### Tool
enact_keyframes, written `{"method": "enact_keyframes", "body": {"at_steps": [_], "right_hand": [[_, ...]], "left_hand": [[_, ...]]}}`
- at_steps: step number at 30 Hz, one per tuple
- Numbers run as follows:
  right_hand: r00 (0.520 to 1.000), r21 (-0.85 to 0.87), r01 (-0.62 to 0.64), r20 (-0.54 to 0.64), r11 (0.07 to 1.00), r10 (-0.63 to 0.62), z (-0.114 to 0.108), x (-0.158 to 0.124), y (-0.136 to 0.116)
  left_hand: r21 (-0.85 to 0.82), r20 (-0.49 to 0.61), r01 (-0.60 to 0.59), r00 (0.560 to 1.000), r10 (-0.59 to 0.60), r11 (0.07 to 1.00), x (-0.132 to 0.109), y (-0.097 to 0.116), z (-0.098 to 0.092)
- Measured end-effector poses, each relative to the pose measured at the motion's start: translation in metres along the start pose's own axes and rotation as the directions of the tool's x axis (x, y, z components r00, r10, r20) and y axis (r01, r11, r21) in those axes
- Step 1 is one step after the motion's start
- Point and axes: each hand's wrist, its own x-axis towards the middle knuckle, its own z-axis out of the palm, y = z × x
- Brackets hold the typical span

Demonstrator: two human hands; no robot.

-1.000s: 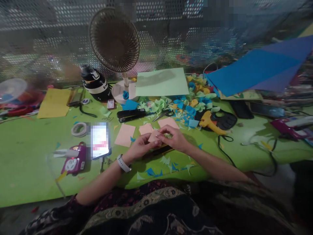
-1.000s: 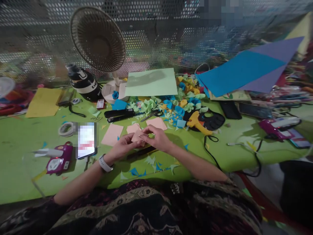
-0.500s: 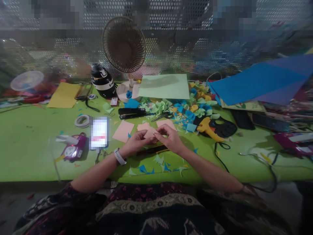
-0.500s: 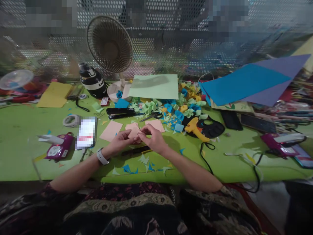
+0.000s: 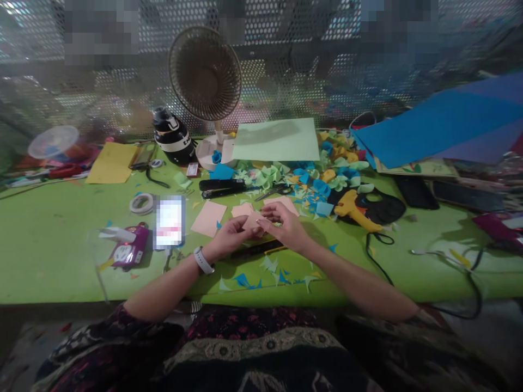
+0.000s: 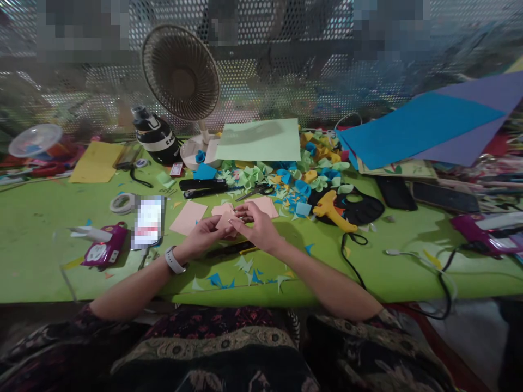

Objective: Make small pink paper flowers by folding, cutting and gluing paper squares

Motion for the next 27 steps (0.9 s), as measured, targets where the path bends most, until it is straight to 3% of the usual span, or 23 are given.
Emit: {"method": "enact_keyframes", "body": {"at_steps": [5, 8, 11, 14, 18, 24, 27], "right_hand": [[0.990, -0.256, 0.141, 0.052, 0.956, -0.132, 0.000, -0.003, 0.002], [0.958, -0.491, 0.280, 0.089, 0.825, -0.272, 0.001, -0.004, 0.006], [0.931, -0.620, 0.346, 0.137, 0.704, -0.338, 0.004, -0.005, 0.010], [0.922, -0.650, 0.354, 0.123, 0.672, -0.367, 0.005, -0.006, 0.009], [0.923, -0.622, 0.348, 0.095, 0.701, -0.374, 0.000, -0.005, 0.005], [0.934, -0.656, 0.356, 0.217, 0.665, -0.285, -0.012, 0.001, 0.001], [0.952, -0.630, 0.306, 0.198, 0.713, -0.233, -0.013, 0.001, -0.003]], "left_hand": [[-0.027, -0.003, 0.006, 1.000, -0.006, 1.000, -0.001, -0.004, 0.002], [-0.046, -0.021, -0.005, 1.000, 0.004, 0.999, -0.001, -0.007, 0.002], [-0.068, -0.035, -0.016, 0.999, 0.013, 0.998, 0.000, -0.009, 0.003], [-0.067, -0.037, -0.025, 0.999, 0.023, 0.997, 0.000, -0.010, 0.004], [0.002, -0.049, -0.058, 0.997, 0.058, 0.998, 0.000, -0.007, 0.003], [0.210, -0.014, -0.093, 0.995, 0.098, 0.973, -0.001, 0.005, -0.006], [0.195, 0.036, -0.053, 0.998, 0.047, 0.979, -0.001, 0.007, -0.008]]}}
